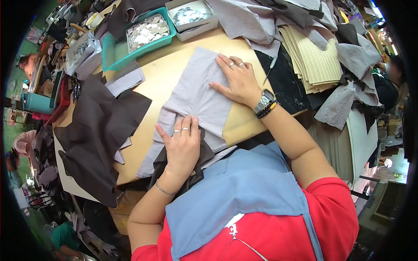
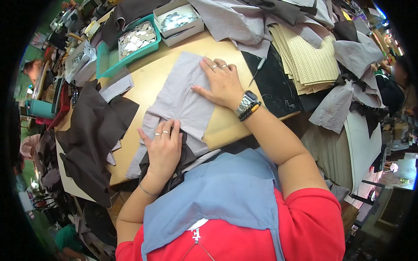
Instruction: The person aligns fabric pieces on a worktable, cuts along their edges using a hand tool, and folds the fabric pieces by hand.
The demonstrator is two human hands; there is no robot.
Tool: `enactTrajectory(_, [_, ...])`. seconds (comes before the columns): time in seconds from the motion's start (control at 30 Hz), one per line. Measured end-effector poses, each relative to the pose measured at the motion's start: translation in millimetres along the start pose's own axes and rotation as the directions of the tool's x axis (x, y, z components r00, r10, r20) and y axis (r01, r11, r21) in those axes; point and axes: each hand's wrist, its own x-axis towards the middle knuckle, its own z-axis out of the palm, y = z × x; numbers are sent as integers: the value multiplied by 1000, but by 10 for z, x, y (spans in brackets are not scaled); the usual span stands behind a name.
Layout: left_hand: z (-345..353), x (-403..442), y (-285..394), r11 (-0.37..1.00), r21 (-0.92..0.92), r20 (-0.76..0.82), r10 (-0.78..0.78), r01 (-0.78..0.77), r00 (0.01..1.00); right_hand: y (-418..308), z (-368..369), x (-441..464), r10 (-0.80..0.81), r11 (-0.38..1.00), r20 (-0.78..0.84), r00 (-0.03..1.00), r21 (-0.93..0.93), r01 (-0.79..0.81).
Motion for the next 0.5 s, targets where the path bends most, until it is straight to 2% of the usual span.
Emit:
enactTrajectory(0.07, [6, -9, -7, 1000, -14, -5, 1, -1, 1000, 33, 29, 43, 23, 1000, 7, 1000, 1, -23])
enactTrajectory(0.17, [5, -7, -6, 1000, -24, -13, -2, 2, 1000, 85, 114, 83, 4, 994, -74, 997, -113, -13])
enactTrajectory(0.27, [13, -9, -6, 999, -29, -14, -17, 17, 1000, 97, 98, 56, -48, 996, -88, 995, -83, 40])
enactTrajectory(0.37, [28, -28, 11, 997, -56, -20, -49, 48, 999, -54, -122, -142, -257, 957, 132, 957, 170, 234])
enactTrajectory(0.47, [29, -35, 26, 996, -70, -8, -64, 63, 998, -221, -97, -341, -308, 939, 113, 945, 195, 283])
enactTrajectory(0.5, [23, -22, 30, 995, -70, -7, -65, 64, 998, -199, -105, -330, -285, 953, 122, 951, 147, 267])
